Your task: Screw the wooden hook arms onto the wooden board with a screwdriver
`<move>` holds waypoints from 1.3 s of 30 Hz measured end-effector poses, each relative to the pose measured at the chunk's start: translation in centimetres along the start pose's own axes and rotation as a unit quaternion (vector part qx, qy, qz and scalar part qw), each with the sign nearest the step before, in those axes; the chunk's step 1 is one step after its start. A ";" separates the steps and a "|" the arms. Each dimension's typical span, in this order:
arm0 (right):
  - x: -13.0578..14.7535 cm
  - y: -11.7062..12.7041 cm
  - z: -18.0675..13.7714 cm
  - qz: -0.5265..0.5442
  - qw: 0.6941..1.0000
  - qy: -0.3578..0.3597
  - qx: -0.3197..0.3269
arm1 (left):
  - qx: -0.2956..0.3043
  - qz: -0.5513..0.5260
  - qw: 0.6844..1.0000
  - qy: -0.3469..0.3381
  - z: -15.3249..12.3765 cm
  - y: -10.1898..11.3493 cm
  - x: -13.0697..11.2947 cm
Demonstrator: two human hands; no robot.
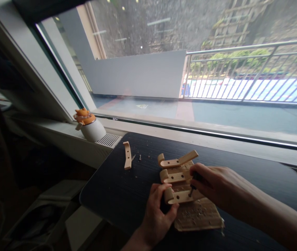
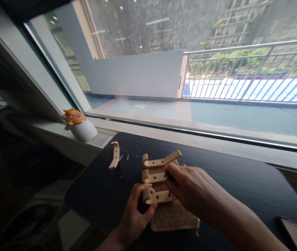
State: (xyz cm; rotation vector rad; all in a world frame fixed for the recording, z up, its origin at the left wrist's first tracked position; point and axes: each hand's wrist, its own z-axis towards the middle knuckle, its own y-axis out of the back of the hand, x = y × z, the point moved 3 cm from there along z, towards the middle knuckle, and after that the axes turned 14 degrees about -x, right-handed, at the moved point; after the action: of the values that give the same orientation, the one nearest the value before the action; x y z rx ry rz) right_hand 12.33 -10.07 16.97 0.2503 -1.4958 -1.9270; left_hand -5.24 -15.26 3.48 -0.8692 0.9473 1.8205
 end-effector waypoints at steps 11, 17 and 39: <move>-0.1 0.4 0.1 -0.039 0.999 -0.011 -0.007 | -0.003 0.003 1.000 -0.002 0.0 0.0 0.0; 0.2 0.6 0.0 0.007 0.999 0.023 -0.021 | -0.007 0.004 1.000 -0.006 -0.1 0.0 0.0; -0.3 0.5 -0.1 -0.069 0.997 0.009 -0.040 | -0.002 0.007 1.000 -0.007 0.0 -0.1 0.1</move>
State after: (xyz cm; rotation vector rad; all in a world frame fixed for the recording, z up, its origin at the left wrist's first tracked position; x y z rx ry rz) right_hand 12.85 -10.00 17.35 0.3417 -1.4186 -2.0820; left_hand -5.22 -15.24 3.39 -0.8523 0.9435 1.8377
